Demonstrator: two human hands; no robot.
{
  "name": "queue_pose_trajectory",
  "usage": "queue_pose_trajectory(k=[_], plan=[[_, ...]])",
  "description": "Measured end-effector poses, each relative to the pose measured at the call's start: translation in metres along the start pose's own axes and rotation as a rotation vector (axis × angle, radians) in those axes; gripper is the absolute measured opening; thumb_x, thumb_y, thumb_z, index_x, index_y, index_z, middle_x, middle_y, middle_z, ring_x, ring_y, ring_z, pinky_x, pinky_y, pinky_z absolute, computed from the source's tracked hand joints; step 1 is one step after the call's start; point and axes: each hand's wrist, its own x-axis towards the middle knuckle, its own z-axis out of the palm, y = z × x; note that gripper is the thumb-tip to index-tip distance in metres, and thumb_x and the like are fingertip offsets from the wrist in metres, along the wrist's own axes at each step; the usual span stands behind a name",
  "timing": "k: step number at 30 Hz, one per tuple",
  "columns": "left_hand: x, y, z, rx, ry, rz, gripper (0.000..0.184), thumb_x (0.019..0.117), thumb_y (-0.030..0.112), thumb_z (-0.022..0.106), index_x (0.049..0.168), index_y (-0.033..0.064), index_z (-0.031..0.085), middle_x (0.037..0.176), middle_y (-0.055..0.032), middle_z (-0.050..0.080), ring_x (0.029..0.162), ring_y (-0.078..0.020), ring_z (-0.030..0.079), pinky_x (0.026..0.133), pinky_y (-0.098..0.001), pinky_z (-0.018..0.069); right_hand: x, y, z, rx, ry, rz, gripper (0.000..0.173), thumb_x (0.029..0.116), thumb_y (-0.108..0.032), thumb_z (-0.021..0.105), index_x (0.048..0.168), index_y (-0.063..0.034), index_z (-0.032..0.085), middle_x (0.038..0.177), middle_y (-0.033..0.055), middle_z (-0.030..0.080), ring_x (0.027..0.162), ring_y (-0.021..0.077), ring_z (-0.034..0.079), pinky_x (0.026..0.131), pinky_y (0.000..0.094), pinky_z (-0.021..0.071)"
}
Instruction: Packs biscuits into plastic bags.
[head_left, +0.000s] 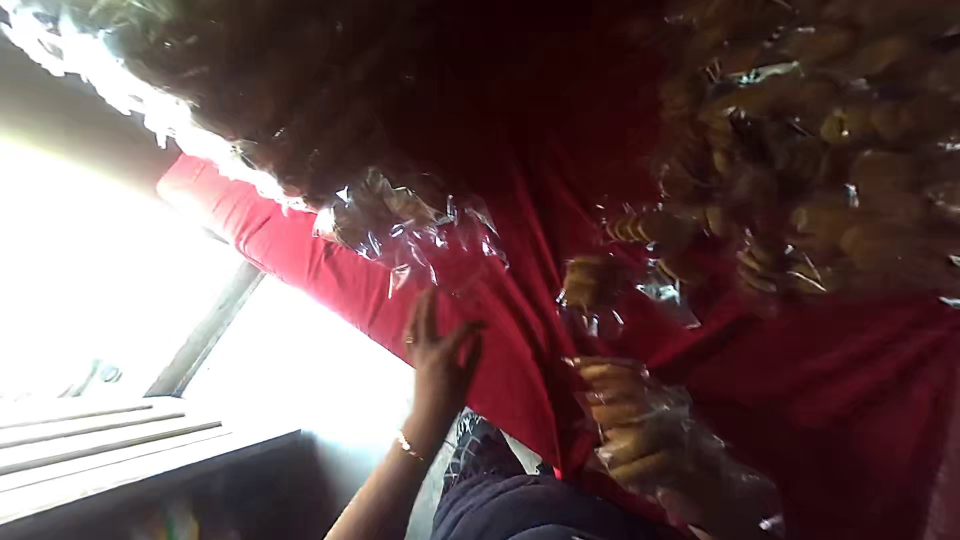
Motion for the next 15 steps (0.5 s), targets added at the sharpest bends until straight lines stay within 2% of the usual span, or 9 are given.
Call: queue_pose_trajectory(k=[2,3,4,5,6,9,12,13,15], plan=[[0.033,-0.054,-0.019,0.081,0.006,-0.197,0.024,0.0927,0.03,0.068,0.113,0.0215,0.078,0.16,-0.0349,0.024,0.148,-0.0538,0.024,0.114,-0.0669,0.0268,0.084,0.003,0.025,0.029,-0.127,-0.098,0.069,0.0842,-0.039,0.079,0.138,-0.0036,0.055,0.142,0.0137,0.058,0.132,0.0254,0.057,0.109,0.0391,0.0496],[0.047,-0.072,-0.022,0.009,-0.006,-0.285,0.03,0.0942,0.026,0.068,0.122,0.0159,0.075,0.161,-0.0331,0.023,0.146,-0.0484,0.032,0.112,-0.0601,0.0337,0.128,0.003,0.044,-0.106,-0.138,-0.154,0.064,0.0849,-0.042,0.079,0.134,-0.0053,0.06,0.142,0.0137,0.059,0.133,0.025,0.057,0.111,0.0401,0.0488],[0.061,-0.087,-0.022,-0.067,0.018,-0.33,0.032,0.0954,0.017,0.067,0.127,0.0095,0.071,0.157,-0.0304,0.033,0.135,-0.0372,0.05,0.106,-0.0464,0.0471,0.167,0.013,0.06,-0.242,-0.127,-0.2,0.067,0.0821,-0.043,0.081,0.133,-0.0054,0.06,0.142,0.0163,0.059,0.134,0.0272,0.056,0.113,0.0438,0.0475],[0.074,-0.099,-0.019,-0.127,0.078,-0.309,0.033,0.0946,0.007,0.064,0.127,0.0031,0.068,0.145,-0.0287,0.047,0.111,-0.0263,0.065,0.088,-0.0349,0.0567,0.2,0.036,0.069,-0.365,-0.115,-0.229,0.074,0.0783,-0.045,0.083,0.133,-0.0024,0.057,0.142,0.0207,0.057,0.134,0.0297,0.055,0.113,0.047,0.0461],[0.084,-0.104,-0.02,-0.17,0.119,-0.236,0.037,0.0921,-0.003,0.058,0.129,-0.0021,0.066,0.135,-0.0281,0.054,0.096,-0.0217,0.066,0.077,-0.0305,0.057,0.226,0.06,0.078,-0.441,-0.108,-0.205,0.081,0.0741,-0.044,0.086,0.133,0.0028,0.054,0.141,0.0253,0.054,0.133,0.03,0.054,0.112,0.0455,0.0457],[0.093,-0.101,-0.047,-0.071,0.012,0.08,0.041,0.0912,-0.009,0.056,0.131,-0.0057,0.063,0.138,-0.0272,0.059,0.11,-0.0332,0.07,0.089,-0.0417,0.0592,0.285,0.096,0.102,-0.636,-0.145,-0.015,0.082,0.071,-0.042,0.087,0.128,0.0086,0.057,0.144,0.0295,0.049,0.131,0.0232,0.054,0.109,0.0309,0.0455],[0.077,-0.115,-0.063,0.05,-0.15,0.362,0.036,0.089,-0.007,0.059,0.121,0.0024,0.071,0.139,-0.0156,0.063,0.098,-0.0297,0.074,0.076,-0.0403,0.0613,0.309,0.104,0.118,-0.741,-0.22,0.036,0.096,0.0748,-0.05,0.08,0.14,0.0134,0.049,0.143,0.0255,0.055,0.133,0.0206,0.054,0.113,0.0321,0.0405],[0.069,-0.119,-0.066,0.046,-0.211,0.424,0.039,0.0891,-0.006,0.059,0.125,0.0045,0.07,0.14,-0.0135,0.063,0.096,-0.0272,0.074,0.075,-0.0379,0.0609,0.316,0.103,0.125,-0.648,-0.225,0.092,0.092,0.0766,-0.039,0.081,0.142,0.0145,0.043,0.137,0.0203,0.059,0.126,0.0142,0.058,0.109,0.0279,0.0447],[0.059,-0.12,-0.07,-0.015,-0.309,0.479,0.047,0.0902,-0.007,0.059,0.135,0.0043,0.063,0.144,-0.0127,0.059,0.092,-0.0239,0.073,0.072,-0.0343,0.0601,0.337,0.098,0.145,-0.449,-0.144,0.246,0.083,0.0725,-0.019,0.081,0.139,0.0116,0.042,0.114,0.0104,0.068,0.098,0.0054,0.069,0.087,0.0222,0.0573]])
